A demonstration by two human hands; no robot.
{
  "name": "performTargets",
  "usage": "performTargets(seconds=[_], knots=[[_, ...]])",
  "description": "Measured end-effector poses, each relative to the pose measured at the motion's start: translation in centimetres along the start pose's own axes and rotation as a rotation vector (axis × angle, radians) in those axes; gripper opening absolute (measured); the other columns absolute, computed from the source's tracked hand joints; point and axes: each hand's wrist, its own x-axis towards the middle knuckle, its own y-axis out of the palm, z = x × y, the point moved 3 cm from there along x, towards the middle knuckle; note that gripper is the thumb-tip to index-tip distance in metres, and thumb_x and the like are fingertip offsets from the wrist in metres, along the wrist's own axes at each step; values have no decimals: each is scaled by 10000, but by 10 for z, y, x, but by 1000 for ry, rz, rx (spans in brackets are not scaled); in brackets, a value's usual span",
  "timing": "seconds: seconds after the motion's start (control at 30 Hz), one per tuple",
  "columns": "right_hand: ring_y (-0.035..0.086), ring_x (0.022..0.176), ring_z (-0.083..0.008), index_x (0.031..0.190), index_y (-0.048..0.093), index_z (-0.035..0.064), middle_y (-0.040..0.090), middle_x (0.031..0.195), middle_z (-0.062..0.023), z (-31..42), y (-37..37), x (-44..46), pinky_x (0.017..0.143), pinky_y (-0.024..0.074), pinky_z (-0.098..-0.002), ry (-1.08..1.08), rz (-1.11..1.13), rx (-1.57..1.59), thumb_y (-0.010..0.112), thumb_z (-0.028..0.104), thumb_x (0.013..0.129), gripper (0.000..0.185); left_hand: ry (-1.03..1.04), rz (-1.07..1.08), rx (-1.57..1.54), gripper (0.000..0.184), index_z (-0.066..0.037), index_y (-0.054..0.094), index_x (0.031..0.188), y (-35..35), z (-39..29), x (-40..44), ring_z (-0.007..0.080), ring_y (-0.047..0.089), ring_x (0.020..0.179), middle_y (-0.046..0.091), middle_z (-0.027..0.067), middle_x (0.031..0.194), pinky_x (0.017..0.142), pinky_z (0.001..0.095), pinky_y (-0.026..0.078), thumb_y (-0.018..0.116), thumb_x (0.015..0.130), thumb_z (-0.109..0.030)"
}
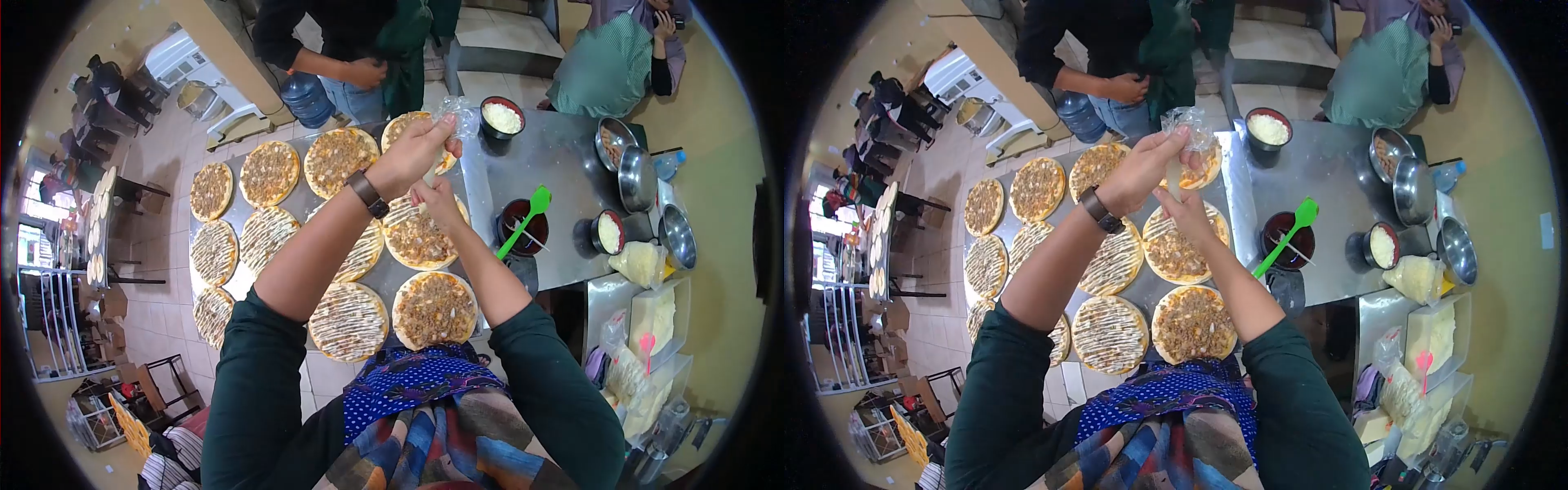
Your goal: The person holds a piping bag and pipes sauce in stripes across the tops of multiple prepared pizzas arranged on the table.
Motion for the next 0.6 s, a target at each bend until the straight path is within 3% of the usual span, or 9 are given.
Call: performTargets(seconds=[0.17, 0.3, 0.43, 0.53, 0.6], knots=[[429, 479, -65, 537, 492, 74, 465, 508, 21, -14, 19, 10, 484, 334, -226, -27, 61, 102, 595, 304, 853, 405, -124, -60, -75, 393, -50, 489, 756, -24, 6, -8, 107, 561, 676, 595, 65, 796, 590, 228, 456, 428, 932, -395], [428, 479, -75, 529, 472, 74, 448, 501, 18, -23, 24, 15, 487, 331, -231, -20, -41, 135, 578, 330, 863, 435, -143, -6, -54, 397, -39, 508, 785, -33, 2, -17, 118, 574, 641, 603, 71, 794, 509, 220, 461, 427, 929, -400], [423, 471, -83, 518, 462, 66, 440, 493, 12, -42, 38, 10, 484, 326, -240, 18, -110, -9, 548, 355, 877, 469, -88, 9, 62, 408, -28, 534, 816, -37, 4, -21, 116, 575, 646, 611, 64, 787, 508, 220, 456, 430, 926, -407], [423, 466, -89, 512, 458, 60, 447, 493, 8, -57, 48, 10, 484, 325, -243, 56, -108, 44, 531, 361, 885, 485, -175, 30, 93, 416, -23, 544, 828, -43, 8, -23, 113, 569, 624, 612, 70, 807, 523, 219, 452, 439, 921, -415], [430, 471, -92, 510, 456, 58, 451, 493, 2, -61, 47, 11, 475, 331, -248, 88, -136, 58, 540, 357, 875, 479, -205, 65, 169, 429, -5, 570, 882, -45, 13, -22, 103, 566, 700, 606, 71, 860, 608, 223, 463, 435, 924, -410]])
